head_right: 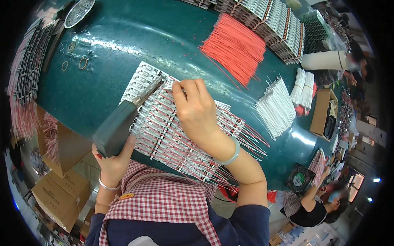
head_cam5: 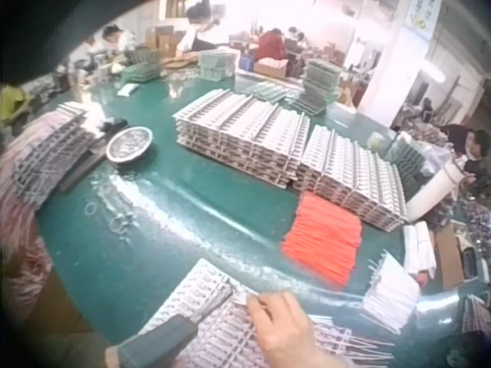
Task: The person uses a soldering iron to attach red and white wires to a white plastic grid fixture. They repeatedly pick up individual wires, place them into slots on the grid, and apply heat with the soldering iron to secure them. The person works methodically across the fixture, handling wires one at a time.
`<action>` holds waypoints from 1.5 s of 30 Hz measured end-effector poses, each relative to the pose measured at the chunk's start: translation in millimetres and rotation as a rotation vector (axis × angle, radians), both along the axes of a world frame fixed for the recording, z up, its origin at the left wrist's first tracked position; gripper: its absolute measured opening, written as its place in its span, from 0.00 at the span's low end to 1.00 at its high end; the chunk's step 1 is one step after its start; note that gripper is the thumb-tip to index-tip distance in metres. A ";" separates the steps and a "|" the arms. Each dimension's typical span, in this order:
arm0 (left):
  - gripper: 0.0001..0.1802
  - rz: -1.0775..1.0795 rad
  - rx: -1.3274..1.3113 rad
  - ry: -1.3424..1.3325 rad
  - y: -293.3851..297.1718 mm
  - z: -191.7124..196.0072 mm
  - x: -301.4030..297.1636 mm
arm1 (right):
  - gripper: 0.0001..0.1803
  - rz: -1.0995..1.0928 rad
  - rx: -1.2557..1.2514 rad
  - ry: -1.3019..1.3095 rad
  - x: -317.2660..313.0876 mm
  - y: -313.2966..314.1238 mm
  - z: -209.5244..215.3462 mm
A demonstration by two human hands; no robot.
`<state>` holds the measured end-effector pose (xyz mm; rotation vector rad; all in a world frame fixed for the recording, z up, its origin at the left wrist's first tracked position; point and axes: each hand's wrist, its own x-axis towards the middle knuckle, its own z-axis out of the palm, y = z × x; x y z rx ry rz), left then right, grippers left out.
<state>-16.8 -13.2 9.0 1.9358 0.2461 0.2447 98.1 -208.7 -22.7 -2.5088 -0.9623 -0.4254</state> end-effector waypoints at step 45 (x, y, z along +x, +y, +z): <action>0.11 0.004 0.101 -0.005 2.7 6.7 -10.8 | 0.18 -0.014 -0.053 -0.041 -1.8 3.7 0.6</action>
